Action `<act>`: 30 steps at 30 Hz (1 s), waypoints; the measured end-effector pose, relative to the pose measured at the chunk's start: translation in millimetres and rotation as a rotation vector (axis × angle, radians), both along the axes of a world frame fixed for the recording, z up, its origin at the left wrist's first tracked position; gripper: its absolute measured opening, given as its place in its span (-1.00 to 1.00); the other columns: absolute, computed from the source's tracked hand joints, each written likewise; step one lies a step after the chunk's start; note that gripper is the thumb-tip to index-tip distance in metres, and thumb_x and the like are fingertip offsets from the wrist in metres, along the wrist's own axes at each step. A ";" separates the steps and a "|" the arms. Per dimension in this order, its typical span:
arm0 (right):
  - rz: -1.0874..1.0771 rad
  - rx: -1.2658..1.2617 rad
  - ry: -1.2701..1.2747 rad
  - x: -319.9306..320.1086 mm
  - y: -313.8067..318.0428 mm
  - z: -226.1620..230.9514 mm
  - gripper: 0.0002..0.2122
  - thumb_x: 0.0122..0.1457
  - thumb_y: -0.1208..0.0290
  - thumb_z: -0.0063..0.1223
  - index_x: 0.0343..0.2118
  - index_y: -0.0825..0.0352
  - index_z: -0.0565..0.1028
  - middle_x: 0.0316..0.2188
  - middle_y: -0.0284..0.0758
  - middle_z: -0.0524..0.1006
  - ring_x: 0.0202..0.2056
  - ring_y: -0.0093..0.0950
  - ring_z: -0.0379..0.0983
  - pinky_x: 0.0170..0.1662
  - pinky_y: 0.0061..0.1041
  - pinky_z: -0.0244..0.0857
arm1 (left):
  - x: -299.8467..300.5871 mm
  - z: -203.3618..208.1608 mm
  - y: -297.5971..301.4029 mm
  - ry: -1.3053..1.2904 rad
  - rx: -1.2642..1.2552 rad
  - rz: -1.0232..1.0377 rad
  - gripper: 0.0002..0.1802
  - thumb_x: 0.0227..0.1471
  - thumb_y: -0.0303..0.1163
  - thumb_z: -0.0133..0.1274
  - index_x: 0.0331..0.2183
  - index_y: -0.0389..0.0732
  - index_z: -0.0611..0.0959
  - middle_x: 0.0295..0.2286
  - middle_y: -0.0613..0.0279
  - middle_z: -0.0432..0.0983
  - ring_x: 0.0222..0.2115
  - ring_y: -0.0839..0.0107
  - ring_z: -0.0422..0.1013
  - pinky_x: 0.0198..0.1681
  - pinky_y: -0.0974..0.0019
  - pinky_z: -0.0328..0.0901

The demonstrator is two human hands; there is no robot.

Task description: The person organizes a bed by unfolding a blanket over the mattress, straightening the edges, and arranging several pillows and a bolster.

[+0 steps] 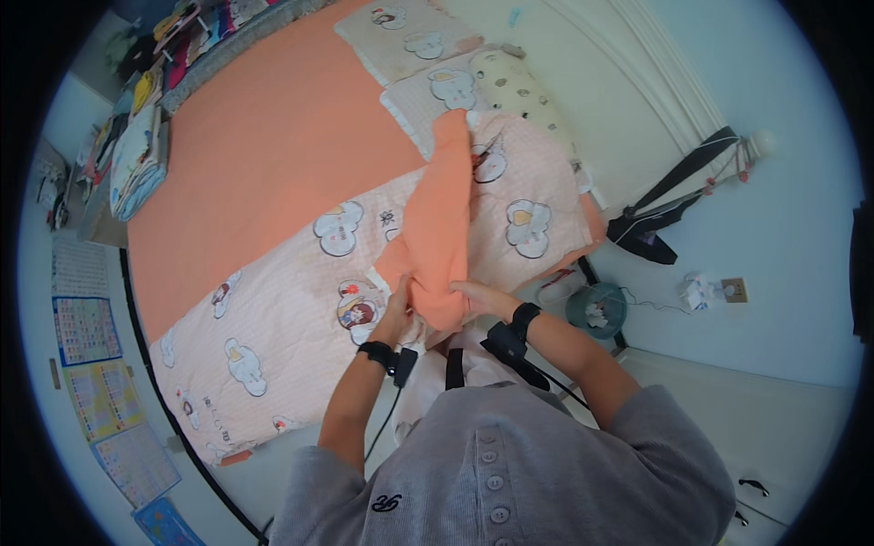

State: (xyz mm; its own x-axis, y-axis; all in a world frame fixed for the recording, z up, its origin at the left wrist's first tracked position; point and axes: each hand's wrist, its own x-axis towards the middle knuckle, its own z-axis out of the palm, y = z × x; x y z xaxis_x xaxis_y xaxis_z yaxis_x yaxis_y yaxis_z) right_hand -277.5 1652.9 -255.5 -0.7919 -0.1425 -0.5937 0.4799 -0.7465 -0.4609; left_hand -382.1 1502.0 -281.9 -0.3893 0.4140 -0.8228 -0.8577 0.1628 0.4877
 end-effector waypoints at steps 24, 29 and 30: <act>0.519 1.452 0.343 -258.7 349.1 -50.6 -0.65 -0.12 0.40 -0.16 -0.21 0.38 0.26 -0.30 -0.21 0.36 -0.26 -0.42 0.27 -0.23 -0.50 0.14 | 99.1 73.0 131.1 -0.030 0.098 0.025 -0.57 -0.29 -0.42 -0.09 -0.26 -0.27 0.28 -0.47 0.25 0.31 -0.52 0.55 0.28 -0.51 0.53 0.21; 0.694 1.805 0.454 -323.8 351.7 -64.0 -0.63 -0.16 0.37 -0.16 -0.21 0.35 0.26 -0.30 -0.12 0.34 -0.22 -0.27 0.25 -0.19 -0.34 0.10 | 106.2 73.3 134.6 -0.350 0.158 0.467 -0.46 -0.17 -0.27 -0.11 -0.12 -0.26 0.15 -0.21 0.19 0.22 -0.22 0.42 0.21 -0.19 0.38 0.14; 0.741 1.887 0.475 -329.3 352.0 -68.5 -0.60 -0.18 0.37 -0.16 -0.19 0.34 0.23 -0.28 -0.14 0.34 -0.20 -0.27 0.23 -0.16 -0.31 0.07 | 107.2 73.6 136.1 -0.381 0.230 0.507 -0.44 -0.15 -0.24 -0.12 -0.10 -0.25 0.13 -0.18 0.20 0.18 -0.18 0.40 0.17 -0.14 0.35 0.10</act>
State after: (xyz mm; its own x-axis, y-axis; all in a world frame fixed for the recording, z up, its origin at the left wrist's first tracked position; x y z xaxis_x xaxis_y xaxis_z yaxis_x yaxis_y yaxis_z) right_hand -606.8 2004.9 -324.0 -0.9842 -0.0333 -0.1740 0.0411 0.9125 -0.4070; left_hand -274.9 1638.1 -208.3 -0.2819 0.4377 -0.8538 -0.9196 -0.3769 0.1104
